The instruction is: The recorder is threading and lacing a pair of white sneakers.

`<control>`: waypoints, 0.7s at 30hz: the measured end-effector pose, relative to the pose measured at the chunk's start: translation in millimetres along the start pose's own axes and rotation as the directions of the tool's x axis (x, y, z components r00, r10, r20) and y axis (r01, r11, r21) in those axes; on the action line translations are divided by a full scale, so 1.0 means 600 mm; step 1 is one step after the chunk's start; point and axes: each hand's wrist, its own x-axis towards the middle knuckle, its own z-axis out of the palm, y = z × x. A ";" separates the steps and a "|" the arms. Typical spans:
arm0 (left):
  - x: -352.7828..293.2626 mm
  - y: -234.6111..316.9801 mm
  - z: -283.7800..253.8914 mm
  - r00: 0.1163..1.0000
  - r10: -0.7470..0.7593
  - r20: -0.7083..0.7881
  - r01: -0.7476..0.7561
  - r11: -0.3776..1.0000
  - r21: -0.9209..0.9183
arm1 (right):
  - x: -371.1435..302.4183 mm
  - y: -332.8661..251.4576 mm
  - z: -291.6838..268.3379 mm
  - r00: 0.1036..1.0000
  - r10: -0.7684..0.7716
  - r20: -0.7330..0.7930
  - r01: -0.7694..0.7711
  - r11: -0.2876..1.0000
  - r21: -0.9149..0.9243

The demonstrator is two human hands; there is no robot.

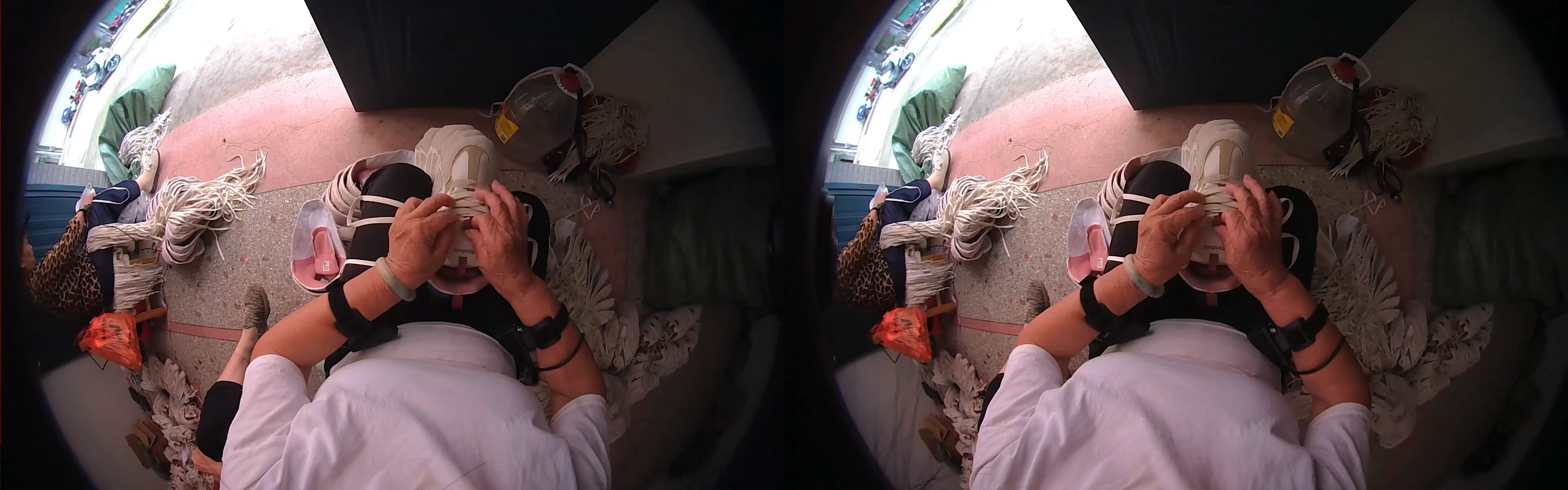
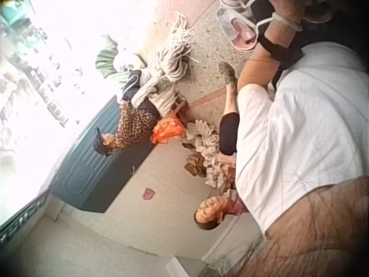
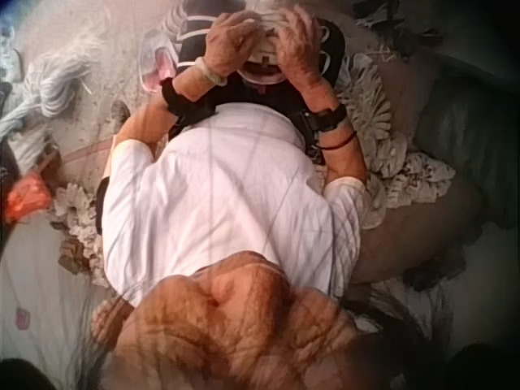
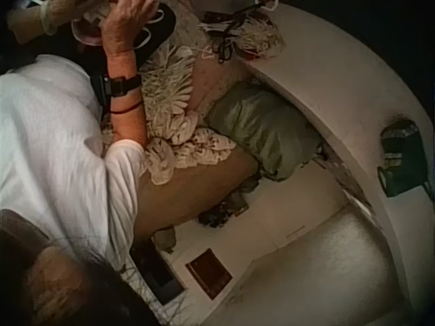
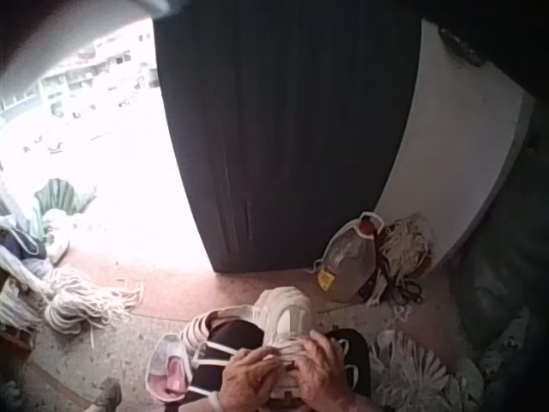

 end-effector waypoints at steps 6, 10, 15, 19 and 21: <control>0.001 -0.005 -0.001 0.998 -0.037 0.057 0.040 0.998 -0.050 | -0.015 0.005 -0.020 0.999 -0.006 0.051 0.014 0.987 -0.159; 0.004 -0.006 0.002 0.998 -0.025 0.052 0.029 0.997 -0.078 | -0.009 0.010 0.013 0.996 0.067 -0.059 -0.065 0.997 0.039; 0.002 -0.010 -0.001 0.998 -0.040 0.057 0.046 0.992 -0.118 | -0.010 0.005 0.034 0.946 0.298 -0.125 -0.234 0.897 0.374; 0.003 -0.009 -0.001 0.999 0.004 0.054 0.000 0.997 -0.076 | -0.010 0.012 0.042 0.953 0.263 -0.151 -0.203 0.923 0.328; 0.006 -0.003 -0.004 0.997 0.051 0.064 -0.050 0.999 -0.021 | -0.010 0.013 0.043 0.955 0.249 -0.160 -0.196 0.937 0.288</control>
